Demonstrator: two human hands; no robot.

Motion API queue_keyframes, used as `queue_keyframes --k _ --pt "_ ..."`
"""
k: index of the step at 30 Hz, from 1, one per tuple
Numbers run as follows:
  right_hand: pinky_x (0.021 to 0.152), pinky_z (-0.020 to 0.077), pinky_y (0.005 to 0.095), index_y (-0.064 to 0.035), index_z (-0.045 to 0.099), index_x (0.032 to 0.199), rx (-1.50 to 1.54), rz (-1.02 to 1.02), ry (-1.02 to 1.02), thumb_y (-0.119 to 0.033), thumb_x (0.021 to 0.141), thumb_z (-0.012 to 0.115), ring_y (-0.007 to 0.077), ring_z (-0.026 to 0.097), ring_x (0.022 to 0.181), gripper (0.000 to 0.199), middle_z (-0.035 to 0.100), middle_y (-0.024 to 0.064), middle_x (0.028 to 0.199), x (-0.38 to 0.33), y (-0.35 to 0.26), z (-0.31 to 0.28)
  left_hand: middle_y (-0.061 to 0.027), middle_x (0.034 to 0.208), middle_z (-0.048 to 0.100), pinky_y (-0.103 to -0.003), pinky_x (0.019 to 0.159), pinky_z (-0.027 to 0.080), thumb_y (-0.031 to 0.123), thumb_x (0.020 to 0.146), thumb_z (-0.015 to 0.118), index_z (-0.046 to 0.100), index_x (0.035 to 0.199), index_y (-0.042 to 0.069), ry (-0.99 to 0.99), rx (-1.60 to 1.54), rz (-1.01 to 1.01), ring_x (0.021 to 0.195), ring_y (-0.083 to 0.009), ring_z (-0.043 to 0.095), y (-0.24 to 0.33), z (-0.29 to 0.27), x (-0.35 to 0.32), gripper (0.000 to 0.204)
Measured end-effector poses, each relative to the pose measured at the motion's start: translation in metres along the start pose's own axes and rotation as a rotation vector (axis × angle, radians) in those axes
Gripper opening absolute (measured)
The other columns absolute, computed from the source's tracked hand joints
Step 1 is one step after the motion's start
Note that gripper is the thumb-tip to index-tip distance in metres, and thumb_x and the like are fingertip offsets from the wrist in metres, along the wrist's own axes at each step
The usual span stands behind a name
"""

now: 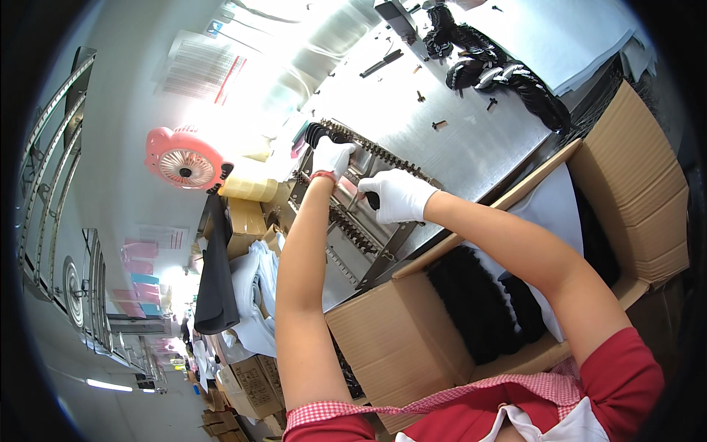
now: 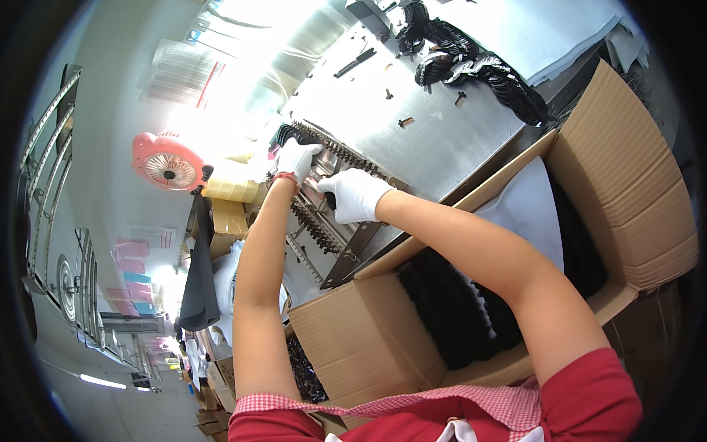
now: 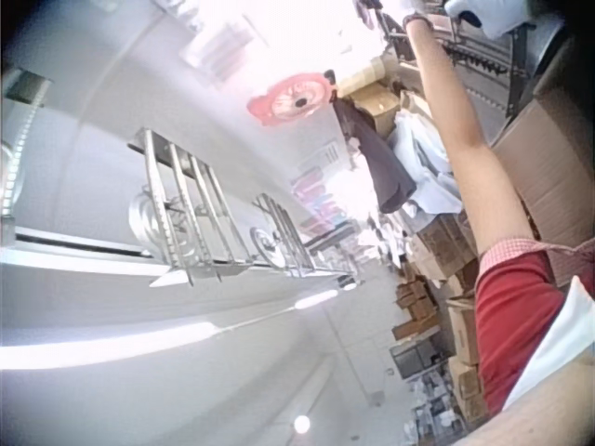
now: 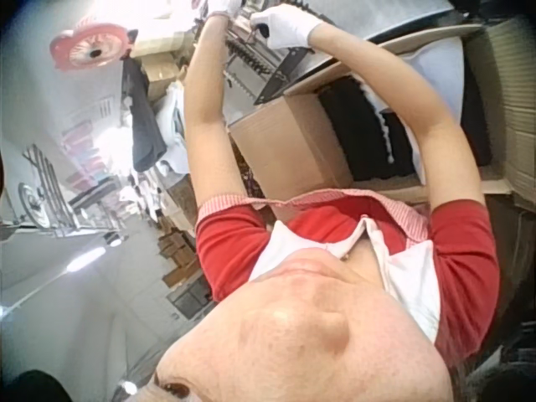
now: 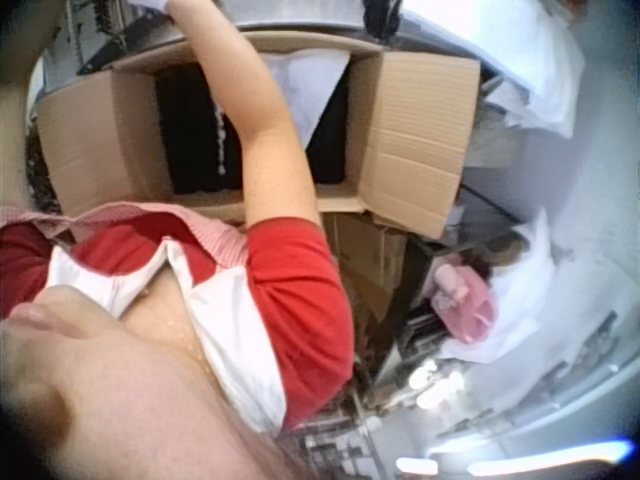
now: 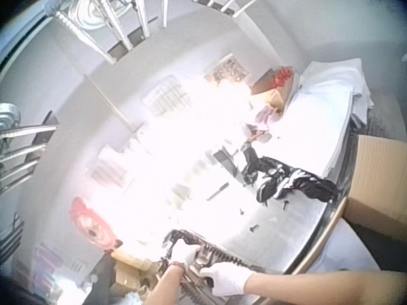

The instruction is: The person repeatedly picks up small black components from a cardboard box and places them into slots on a metal rack. They handle the components one at a time, occasionally adjusting the rack or retrieving more parts from a nearby container.

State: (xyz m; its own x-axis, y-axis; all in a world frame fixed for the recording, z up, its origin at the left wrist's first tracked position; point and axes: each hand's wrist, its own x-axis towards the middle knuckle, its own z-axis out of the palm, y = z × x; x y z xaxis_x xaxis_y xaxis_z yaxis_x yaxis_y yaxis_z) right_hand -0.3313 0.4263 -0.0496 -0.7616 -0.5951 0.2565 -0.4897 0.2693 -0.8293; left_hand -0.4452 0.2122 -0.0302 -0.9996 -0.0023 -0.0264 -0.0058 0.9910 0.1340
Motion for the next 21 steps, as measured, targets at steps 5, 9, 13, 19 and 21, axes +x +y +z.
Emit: queue_keyframes --k 5,9,13,19,21 --pt "0.086 0.0531 0.0430 -0.0083 0.064 0.107 0.002 0.079 0.088 -0.009 0.074 0.065 0.0379 0.065 0.094 0.033 0.067 0.0199 0.097 -0.001 0.003 -0.006 -0.0303 0.105 0.067 -0.049 0.091 0.051 0.019 0.090 0.046 0.055 0.115 -0.002 0.120 0.341 -0.179 0.103 -0.0434 0.065 0.054 -0.016 -0.009 0.034" --pt "0.102 0.0467 0.0400 -0.0036 0.055 0.126 0.200 0.037 0.414 -0.014 0.071 0.079 0.0370 0.056 0.116 0.061 0.059 0.0216 0.118 0.008 0.012 0.016 -0.0315 0.105 0.066 -0.048 0.088 0.052 0.020 0.088 0.050 0.055 0.115 -0.003 0.038 0.170 -0.026 0.100 -0.0442 0.065 0.037 -0.021 -0.046 0.036" --pt "0.102 0.0474 0.0406 -0.0047 0.049 0.133 0.110 -0.146 0.574 -0.019 0.068 0.084 0.0387 0.056 0.115 0.075 0.057 0.0210 0.120 0.014 0.018 0.023 -0.0257 0.106 0.064 -0.043 0.088 0.051 0.019 0.092 0.045 0.060 0.105 -0.002 -0.159 -0.344 0.185 0.104 -0.0379 0.062 0.066 -0.028 -0.109 0.028" --pt "0.095 0.0515 0.0395 -0.0131 0.057 0.121 0.070 0.047 0.373 -0.012 0.076 0.073 0.0336 0.061 0.108 0.047 0.058 0.0150 0.114 -0.001 0.003 0.008 -0.0108 0.095 0.067 -0.033 0.085 0.052 0.025 0.088 0.060 0.066 0.105 0.003 -0.184 -0.310 0.066 0.090 -0.0213 0.065 0.032 -0.067 -0.059 0.028" --pt "0.091 0.0532 0.0409 -0.0126 0.058 0.117 0.039 0.037 0.370 -0.011 0.075 0.070 0.0358 0.062 0.104 0.044 0.057 0.0164 0.114 -0.001 0.000 0.015 -0.0130 0.119 0.060 -0.037 0.096 0.048 0.032 0.081 0.070 0.064 0.118 0.007 0.187 0.065 0.038 0.107 -0.0233 0.060 -0.003 -0.053 -0.022 0.046"
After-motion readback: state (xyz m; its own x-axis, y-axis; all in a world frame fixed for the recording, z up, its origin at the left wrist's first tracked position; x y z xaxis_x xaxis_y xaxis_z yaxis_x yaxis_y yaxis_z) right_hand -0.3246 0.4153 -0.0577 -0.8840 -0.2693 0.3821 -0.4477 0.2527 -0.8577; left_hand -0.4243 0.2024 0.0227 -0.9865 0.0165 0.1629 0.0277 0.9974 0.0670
